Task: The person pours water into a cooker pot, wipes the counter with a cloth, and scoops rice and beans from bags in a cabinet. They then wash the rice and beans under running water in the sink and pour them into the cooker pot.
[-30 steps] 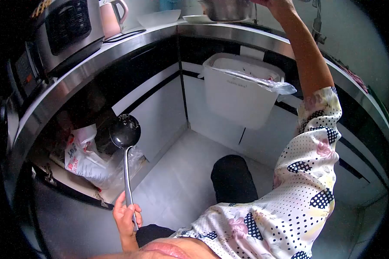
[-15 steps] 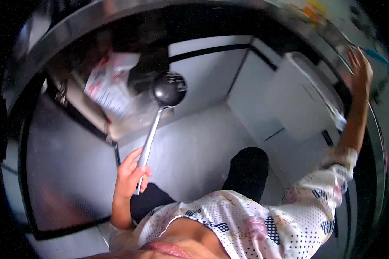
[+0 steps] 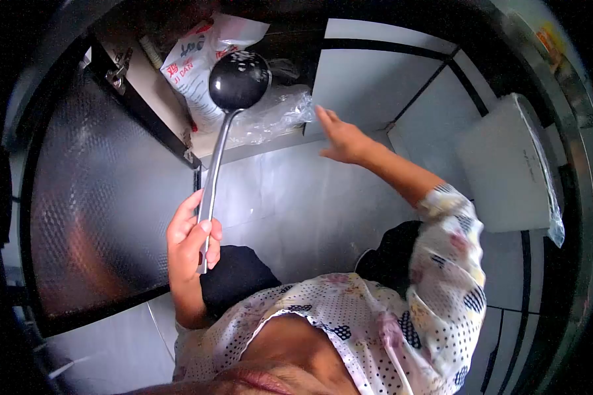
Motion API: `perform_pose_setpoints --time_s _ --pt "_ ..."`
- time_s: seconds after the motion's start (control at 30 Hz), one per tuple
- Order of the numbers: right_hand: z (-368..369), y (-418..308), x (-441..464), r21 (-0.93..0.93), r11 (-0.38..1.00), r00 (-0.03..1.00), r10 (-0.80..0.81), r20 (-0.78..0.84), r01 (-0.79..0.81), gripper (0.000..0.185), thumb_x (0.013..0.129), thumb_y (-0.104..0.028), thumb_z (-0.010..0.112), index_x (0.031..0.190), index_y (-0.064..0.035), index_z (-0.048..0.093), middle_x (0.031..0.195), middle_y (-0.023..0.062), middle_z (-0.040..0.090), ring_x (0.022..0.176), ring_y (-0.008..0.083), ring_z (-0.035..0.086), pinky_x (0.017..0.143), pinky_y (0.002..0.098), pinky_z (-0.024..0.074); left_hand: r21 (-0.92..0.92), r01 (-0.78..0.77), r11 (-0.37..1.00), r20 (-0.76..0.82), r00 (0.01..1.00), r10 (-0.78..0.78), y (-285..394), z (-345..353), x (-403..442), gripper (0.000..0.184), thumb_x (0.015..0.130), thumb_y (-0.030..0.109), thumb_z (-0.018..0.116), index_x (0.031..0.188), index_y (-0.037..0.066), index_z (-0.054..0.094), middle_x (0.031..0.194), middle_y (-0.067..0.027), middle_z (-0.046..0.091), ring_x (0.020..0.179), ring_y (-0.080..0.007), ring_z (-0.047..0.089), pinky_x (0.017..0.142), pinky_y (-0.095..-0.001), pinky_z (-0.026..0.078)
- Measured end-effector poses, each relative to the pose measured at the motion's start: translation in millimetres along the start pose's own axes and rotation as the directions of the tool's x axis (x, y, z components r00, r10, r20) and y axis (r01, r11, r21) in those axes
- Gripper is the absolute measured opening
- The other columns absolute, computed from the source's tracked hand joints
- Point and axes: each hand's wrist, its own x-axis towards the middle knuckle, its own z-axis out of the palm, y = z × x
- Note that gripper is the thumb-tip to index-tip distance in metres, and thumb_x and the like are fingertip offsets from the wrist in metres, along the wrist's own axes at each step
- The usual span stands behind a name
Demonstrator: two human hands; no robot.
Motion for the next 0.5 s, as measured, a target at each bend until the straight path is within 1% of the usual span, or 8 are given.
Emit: perform_pose_setpoints --time_s 0.07,0.17,0.27,0.37,0.47,0.5 --pt "33.5 -4.5 45.4 0.054 0.998 0.999 0.018 -0.037 -0.016 0.100 0.069 -0.016 0.071 0.140 -0.0032 0.002 0.139 0.0298 0.021 0.106 0.0428 0.050 0.090 0.0398 0.0435 -0.024 -0.033 0.999 -0.077 0.996 0.031 -0.8 -1.9 -7.0 0.050 0.084 -0.002 0.045 0.132 -0.003 0.030 0.069 -0.0121 0.055 0.041 -0.0108 0.046 0.034 -0.0236 0.037" --pt "70.3 -17.9 100.3 0.070 0.997 0.995 0.046 -0.088 -0.040 0.104 0.068 -0.015 0.071 0.140 -0.0058 -0.003 0.133 0.0307 0.030 0.104 0.0414 0.052 0.086 0.0419 0.0447 0.003 -0.029 1.000 -0.159 0.987 0.029 4.7 -2.6 -10.5 0.050 0.083 -0.002 0.045 0.132 -0.003 0.031 0.069 -0.0119 0.055 0.040 -0.0106 0.046 0.034 -0.0232 0.036" --pt "101.6 -16.2 146.2 0.022 0.996 0.996 0.088 -0.027 -0.088 0.097 0.070 -0.019 0.068 0.140 -0.0095 0.001 0.120 0.0271 0.047 0.099 0.0393 0.055 0.083 0.0429 0.0459 0.009 0.041 0.999 -0.205 0.978 -0.038 2.8 -10.2 -9.1 0.050 0.083 -0.003 0.044 0.131 -0.004 0.032 0.068 -0.0120 0.055 0.039 -0.0103 0.045 0.035 -0.0234 0.036" --pt "125.7 -17.7 177.6 0.041 0.991 0.991 0.131 -0.009 -0.130 0.066 0.072 -0.023 0.066 0.128 -0.0068 0.037 0.098 0.0238 0.059 0.093 0.0363 0.059 0.081 0.0434 0.0476 0.003 0.081 0.997 -0.204 0.976 -0.078 3.1 -19.2 -2.5 0.050 0.082 -0.003 0.044 0.130 -0.005 0.032 0.069 -0.0123 0.055 0.039 -0.0100 0.044 0.036 -0.0232 0.036" --pt "162.4 -15.3 205.7 0.100 0.977 0.981 0.191 -0.020 -0.188 0.032 0.073 -0.024 0.061 0.098 -0.0051 0.059 0.089 0.0194 0.062 0.088 0.0349 0.060 0.074 0.0429 0.0484 0.013 0.108 0.994 -0.237 0.966 -0.102 5.2 -20.6 1.8 0.051 0.080 -0.002 0.044 0.129 -0.006 0.033 0.068 -0.0121 0.055 0.039 -0.0099 0.044 0.036 -0.0220 0.035" --pt "170.3 -11.0 216.6 0.217 0.950 0.974 0.227 0.012 -0.224 0.028 0.074 -0.025 0.061 0.094 -0.0053 0.061 0.091 0.0190 0.063 0.087 0.0346 0.061 0.075 0.0425 0.0485 0.020 0.117 0.993 -0.246 0.963 -0.108 5.9 -20.5 3.2 0.051 0.080 -0.002 0.044 0.129 -0.006 0.033 0.068 -0.0120 0.055 0.039 -0.0099 0.044 0.037 -0.0220 0.035"
